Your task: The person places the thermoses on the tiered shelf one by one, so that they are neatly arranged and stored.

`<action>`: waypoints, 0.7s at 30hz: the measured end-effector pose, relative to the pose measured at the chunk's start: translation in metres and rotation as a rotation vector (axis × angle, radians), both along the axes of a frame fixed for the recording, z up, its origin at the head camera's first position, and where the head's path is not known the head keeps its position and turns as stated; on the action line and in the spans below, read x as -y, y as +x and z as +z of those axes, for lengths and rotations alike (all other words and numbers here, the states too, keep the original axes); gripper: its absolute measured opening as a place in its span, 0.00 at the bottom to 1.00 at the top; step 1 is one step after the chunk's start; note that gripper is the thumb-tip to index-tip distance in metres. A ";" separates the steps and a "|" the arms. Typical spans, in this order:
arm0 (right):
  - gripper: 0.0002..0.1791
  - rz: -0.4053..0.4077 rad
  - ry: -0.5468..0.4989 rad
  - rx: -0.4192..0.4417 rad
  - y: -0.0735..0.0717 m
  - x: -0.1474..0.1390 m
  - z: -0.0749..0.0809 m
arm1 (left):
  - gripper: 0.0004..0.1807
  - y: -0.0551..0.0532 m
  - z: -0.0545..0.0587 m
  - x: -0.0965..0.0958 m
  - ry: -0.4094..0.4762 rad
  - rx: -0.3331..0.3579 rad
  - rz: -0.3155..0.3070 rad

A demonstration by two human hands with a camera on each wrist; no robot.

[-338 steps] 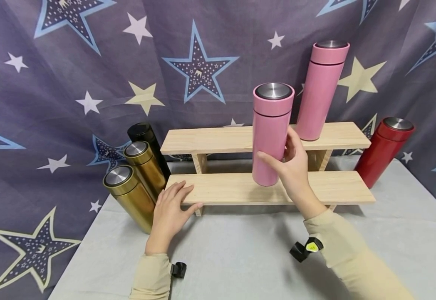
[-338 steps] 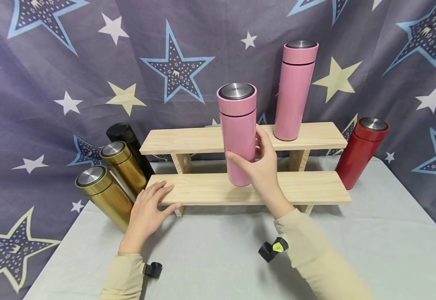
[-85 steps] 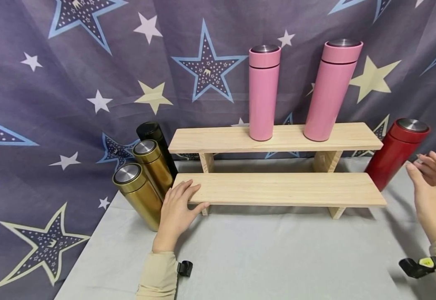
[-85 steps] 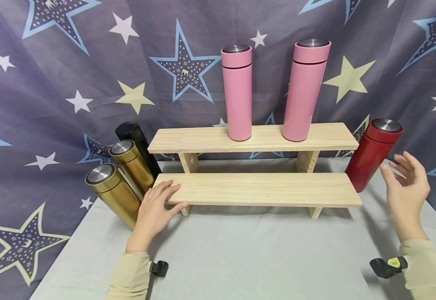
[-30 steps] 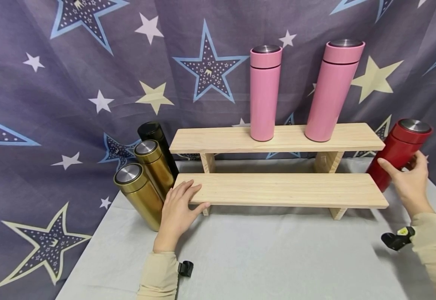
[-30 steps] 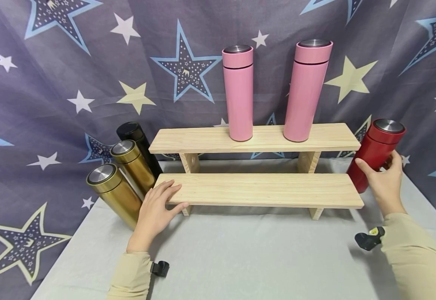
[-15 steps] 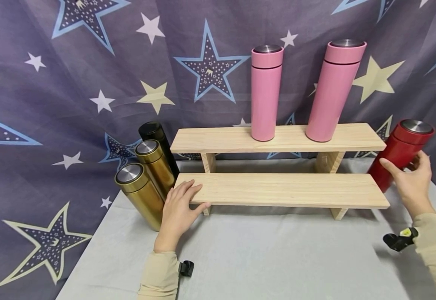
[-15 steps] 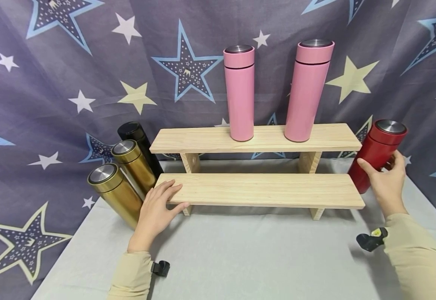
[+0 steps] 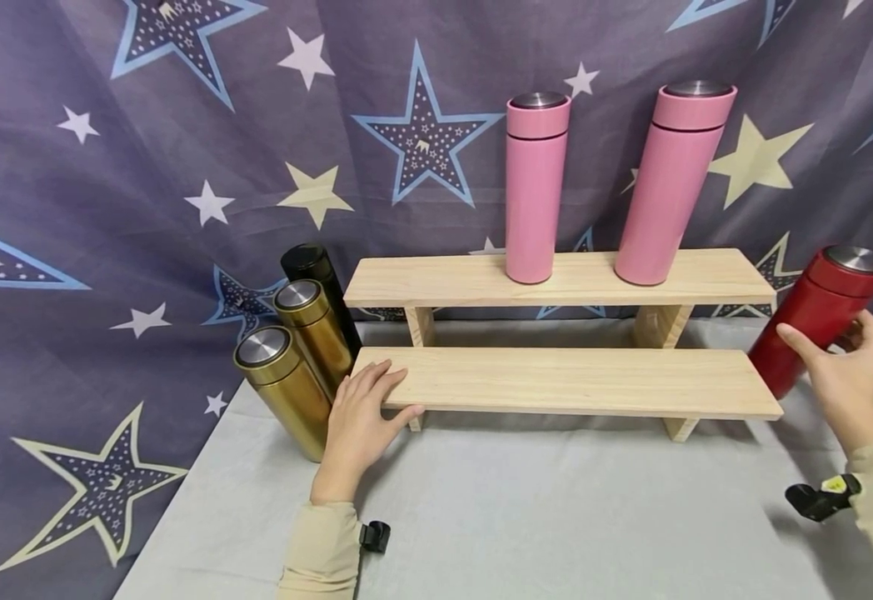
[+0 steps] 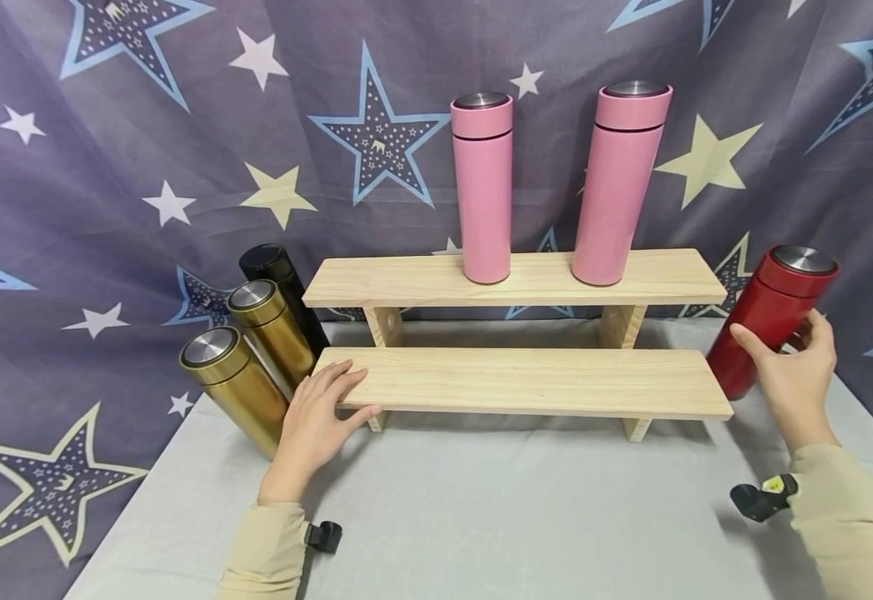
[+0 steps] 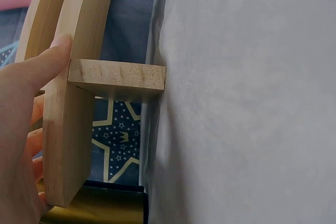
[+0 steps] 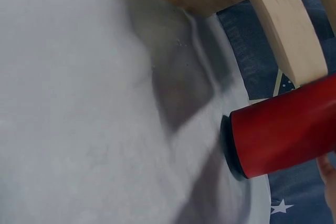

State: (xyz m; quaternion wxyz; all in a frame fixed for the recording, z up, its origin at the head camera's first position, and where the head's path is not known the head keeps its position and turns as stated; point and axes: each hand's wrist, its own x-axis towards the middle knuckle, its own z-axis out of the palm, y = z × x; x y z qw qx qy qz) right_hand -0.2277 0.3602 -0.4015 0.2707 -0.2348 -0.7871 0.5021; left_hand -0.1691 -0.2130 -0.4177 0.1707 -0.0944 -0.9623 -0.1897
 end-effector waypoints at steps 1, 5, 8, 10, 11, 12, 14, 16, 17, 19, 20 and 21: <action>0.41 -0.004 0.007 -0.008 0.002 0.000 0.000 | 0.36 0.000 0.000 0.000 0.000 0.001 0.000; 0.40 -0.019 0.027 -0.062 0.011 -0.001 0.002 | 0.35 0.001 0.000 -0.001 0.001 0.002 0.000; 0.40 -0.030 0.021 -0.106 0.017 -0.002 0.003 | 0.35 0.000 0.000 -0.001 -0.001 -0.001 0.000; 0.39 -0.033 -0.004 -0.116 0.019 -0.004 0.004 | 0.35 0.000 0.000 0.000 -0.002 -0.002 0.001; 0.39 -0.036 -0.006 -0.120 0.020 -0.004 0.005 | 0.35 0.000 0.000 0.000 -0.001 -0.002 0.001; 0.39 -0.037 -0.026 -0.126 0.021 -0.005 0.006 | 0.35 0.000 0.000 0.000 -0.001 -0.002 0.001; 0.39 -0.048 -0.050 -0.099 0.024 -0.006 0.008 | 0.35 0.000 -0.001 0.000 0.000 -0.002 0.002; 0.39 -0.060 -0.078 -0.075 0.026 -0.007 0.011 | 0.35 0.000 -0.001 0.000 0.000 -0.002 0.002; 0.38 -0.064 -0.090 -0.063 0.028 -0.007 0.013 | 0.35 0.000 -0.001 0.000 0.000 -0.002 0.002; 0.38 -0.079 -0.106 -0.022 0.031 -0.007 0.015 | 0.35 0.000 -0.001 0.000 0.000 -0.001 0.002; 0.38 -0.084 -0.115 -0.014 0.032 -0.007 0.017 | 0.35 0.000 -0.001 0.000 0.000 0.000 0.002; 0.37 -0.091 -0.126 -0.016 0.032 -0.007 0.018 | 0.35 0.000 -0.001 -0.001 0.000 0.000 0.001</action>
